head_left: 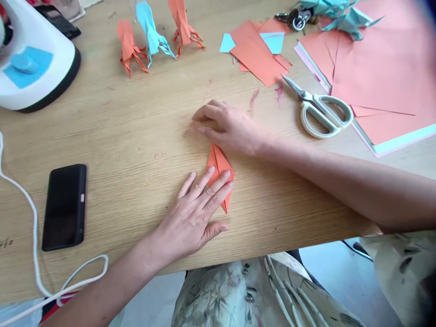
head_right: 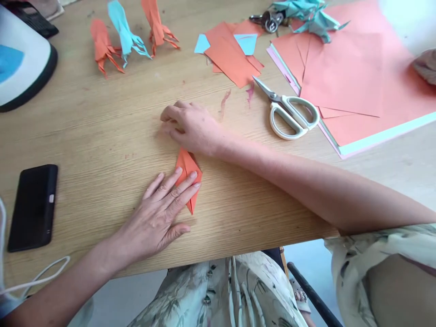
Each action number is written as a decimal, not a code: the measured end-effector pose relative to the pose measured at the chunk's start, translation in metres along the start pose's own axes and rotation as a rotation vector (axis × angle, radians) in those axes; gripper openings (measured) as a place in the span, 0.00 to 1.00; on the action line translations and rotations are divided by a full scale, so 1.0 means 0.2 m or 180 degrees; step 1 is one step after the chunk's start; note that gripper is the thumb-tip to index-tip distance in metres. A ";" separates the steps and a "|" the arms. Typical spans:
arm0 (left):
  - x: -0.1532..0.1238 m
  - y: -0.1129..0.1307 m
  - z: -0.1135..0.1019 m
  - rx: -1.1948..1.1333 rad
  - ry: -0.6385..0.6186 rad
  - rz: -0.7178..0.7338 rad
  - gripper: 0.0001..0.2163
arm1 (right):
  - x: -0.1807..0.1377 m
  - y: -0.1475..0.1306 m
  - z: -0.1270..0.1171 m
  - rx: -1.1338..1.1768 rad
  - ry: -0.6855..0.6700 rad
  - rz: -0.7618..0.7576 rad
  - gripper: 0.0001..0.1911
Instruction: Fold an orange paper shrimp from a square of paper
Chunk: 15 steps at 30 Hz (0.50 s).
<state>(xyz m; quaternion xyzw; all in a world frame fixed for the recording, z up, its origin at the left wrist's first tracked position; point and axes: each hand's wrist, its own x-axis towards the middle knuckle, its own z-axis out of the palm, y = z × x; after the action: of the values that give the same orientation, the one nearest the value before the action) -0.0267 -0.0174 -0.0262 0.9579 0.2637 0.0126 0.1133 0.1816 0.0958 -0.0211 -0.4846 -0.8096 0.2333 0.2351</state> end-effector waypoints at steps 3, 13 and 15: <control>0.00 0.00 -0.01 -0.0215 0.0145 0.0018 0.33 | -0.07 -0.01 -0.05 0.0156 0.0008 0.0214 0.08; 0.07 -0.01 -0.02 -0.0671 0.1396 -0.0749 0.17 | -0.31 -0.06 -0.12 0.0611 -0.0523 -0.0072 0.19; 0.11 -0.02 -0.02 -0.0545 0.1469 -0.1091 0.18 | -0.34 -0.05 -0.10 0.0595 -0.0508 -0.0183 0.16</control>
<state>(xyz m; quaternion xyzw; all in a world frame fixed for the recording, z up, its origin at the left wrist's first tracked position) -0.0099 -0.0023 -0.0236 0.8582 0.4383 0.2328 0.1312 0.2160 0.0331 -0.0091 -0.4171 -0.8140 0.3387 0.2205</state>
